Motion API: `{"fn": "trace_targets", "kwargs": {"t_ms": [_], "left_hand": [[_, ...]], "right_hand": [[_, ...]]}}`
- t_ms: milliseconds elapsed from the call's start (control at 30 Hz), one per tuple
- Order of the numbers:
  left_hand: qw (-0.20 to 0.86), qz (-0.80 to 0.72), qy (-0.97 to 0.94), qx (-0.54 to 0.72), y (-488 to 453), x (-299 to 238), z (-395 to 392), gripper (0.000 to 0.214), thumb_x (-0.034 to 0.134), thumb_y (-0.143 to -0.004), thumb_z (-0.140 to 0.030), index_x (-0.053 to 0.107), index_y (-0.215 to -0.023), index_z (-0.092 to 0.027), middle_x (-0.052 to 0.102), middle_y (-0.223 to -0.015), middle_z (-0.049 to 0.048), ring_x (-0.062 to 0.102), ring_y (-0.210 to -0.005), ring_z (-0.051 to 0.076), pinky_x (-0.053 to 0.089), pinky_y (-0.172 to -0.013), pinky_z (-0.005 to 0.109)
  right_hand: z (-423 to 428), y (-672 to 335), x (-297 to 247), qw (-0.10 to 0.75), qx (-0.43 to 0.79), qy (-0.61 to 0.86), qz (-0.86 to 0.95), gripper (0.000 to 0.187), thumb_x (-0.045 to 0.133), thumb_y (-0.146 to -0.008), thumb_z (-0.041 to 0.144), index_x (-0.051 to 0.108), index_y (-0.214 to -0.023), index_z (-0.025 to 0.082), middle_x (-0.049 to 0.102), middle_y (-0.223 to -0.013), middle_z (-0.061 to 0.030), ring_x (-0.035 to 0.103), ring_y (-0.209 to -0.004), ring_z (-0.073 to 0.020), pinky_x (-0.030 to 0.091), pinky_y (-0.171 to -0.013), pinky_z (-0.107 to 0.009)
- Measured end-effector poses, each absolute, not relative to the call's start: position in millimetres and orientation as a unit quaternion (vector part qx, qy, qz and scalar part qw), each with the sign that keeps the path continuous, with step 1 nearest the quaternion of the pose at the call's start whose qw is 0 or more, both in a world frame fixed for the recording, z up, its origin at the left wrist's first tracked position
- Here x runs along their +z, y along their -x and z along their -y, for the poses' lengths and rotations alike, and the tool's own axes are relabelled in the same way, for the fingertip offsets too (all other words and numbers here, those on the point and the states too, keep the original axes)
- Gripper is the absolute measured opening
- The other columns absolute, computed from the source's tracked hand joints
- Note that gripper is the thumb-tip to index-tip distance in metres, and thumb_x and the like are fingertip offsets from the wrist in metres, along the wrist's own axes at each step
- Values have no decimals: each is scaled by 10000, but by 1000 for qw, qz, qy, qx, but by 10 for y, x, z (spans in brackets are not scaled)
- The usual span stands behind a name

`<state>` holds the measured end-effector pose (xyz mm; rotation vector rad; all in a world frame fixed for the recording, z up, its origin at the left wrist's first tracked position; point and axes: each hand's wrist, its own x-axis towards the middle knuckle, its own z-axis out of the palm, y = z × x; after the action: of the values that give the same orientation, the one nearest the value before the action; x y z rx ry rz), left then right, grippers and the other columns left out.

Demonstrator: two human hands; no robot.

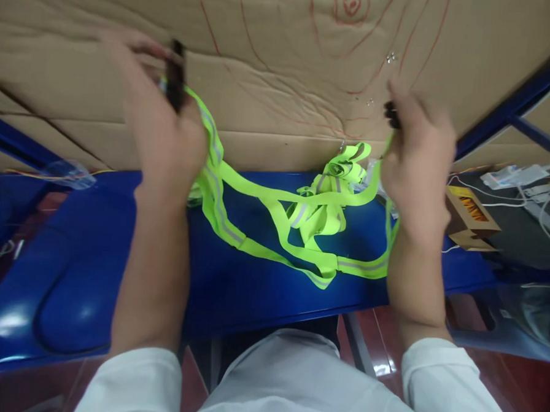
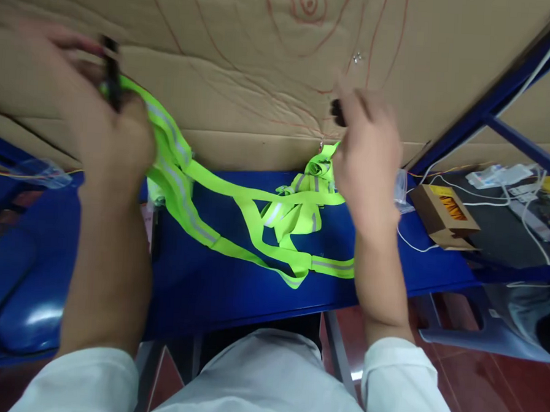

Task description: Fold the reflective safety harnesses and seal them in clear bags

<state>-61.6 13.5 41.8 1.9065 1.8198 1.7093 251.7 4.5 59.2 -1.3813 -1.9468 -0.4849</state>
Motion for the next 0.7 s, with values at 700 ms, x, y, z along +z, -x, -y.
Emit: {"fn": "trace_targets", "kwargs": {"t_ms": [700], "left_hand": [[-56,-661,-684,303,-304,131,135,512,379,-1010,-158,450,-1517,-150,557,-1437,210,572,-1294,385,543,-949,467]], "right_hand": [[-132,-1501,108,279,-93,489,821,618,311,-983,28,390,-1590,116,448,-1583,-178,409,-1489,-321,314,-1272,-553]]}}
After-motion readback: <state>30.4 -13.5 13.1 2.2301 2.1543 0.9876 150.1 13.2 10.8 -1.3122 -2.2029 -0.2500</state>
